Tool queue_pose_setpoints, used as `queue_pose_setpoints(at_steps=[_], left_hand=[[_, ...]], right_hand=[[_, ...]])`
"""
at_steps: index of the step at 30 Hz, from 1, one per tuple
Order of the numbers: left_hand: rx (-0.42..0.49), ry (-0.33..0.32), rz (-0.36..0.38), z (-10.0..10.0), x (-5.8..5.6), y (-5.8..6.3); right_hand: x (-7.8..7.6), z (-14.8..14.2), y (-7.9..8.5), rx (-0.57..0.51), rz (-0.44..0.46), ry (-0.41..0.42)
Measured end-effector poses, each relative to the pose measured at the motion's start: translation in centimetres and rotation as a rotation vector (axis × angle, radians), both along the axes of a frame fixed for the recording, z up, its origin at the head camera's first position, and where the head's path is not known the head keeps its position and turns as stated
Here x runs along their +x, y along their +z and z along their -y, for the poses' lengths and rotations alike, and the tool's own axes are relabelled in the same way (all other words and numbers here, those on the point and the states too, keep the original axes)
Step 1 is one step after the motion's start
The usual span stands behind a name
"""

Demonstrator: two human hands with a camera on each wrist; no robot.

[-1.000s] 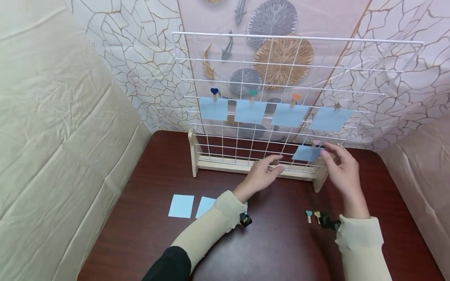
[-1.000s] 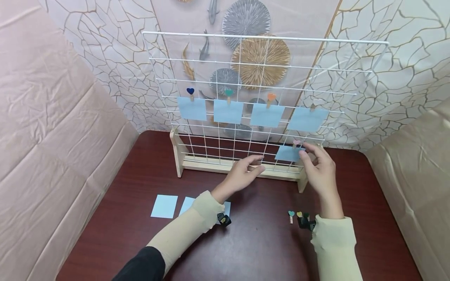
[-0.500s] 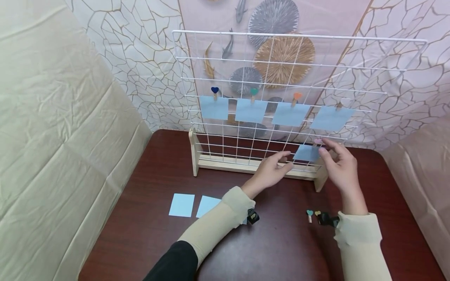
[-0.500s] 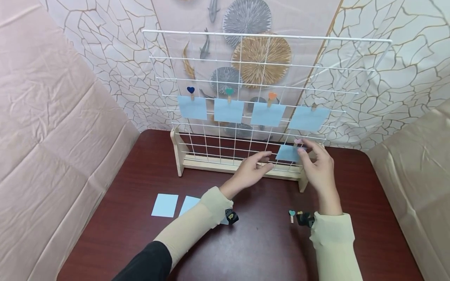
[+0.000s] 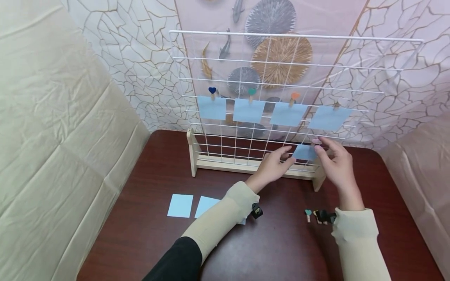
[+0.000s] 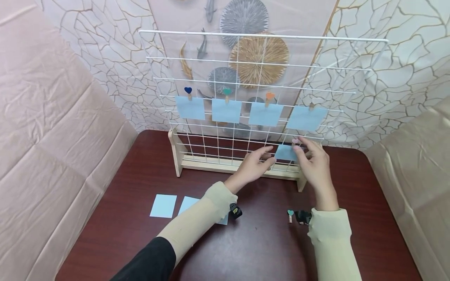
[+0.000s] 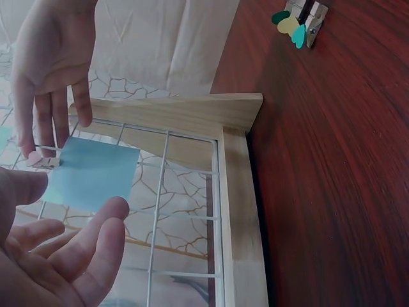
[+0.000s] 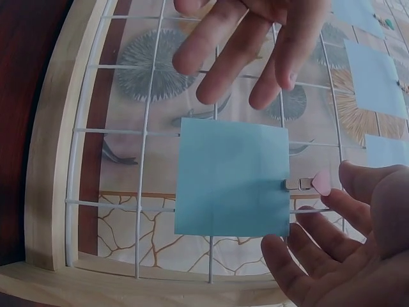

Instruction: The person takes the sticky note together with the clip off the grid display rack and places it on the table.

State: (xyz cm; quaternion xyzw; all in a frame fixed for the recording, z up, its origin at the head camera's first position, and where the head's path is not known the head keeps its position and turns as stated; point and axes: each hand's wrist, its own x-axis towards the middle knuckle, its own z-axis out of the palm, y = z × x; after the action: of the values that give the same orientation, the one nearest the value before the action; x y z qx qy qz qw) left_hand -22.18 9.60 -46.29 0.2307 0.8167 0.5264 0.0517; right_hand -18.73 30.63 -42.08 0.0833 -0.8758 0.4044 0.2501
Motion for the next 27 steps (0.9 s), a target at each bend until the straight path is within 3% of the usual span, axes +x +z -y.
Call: queue_pose_setpoints(at_steps=[9, 20, 27], left_hand=[[0.014, 0.015, 0.04, -0.7, -0.5, 0.1], [-0.026, 0.041, 0.05, -1.5, -1.1, 0.6], [-0.079, 0.078, -0.033, -2.2, -1.4, 0.6]], right_hand=[[-1.1, 0.4, -0.1, 0.024, -0.036, 0.038], [-1.3, 0.6, 0.1, 0.043, -0.002, -0.014], [-1.0, 0.7, 0.3, 0.051, 0.012, -0.036]])
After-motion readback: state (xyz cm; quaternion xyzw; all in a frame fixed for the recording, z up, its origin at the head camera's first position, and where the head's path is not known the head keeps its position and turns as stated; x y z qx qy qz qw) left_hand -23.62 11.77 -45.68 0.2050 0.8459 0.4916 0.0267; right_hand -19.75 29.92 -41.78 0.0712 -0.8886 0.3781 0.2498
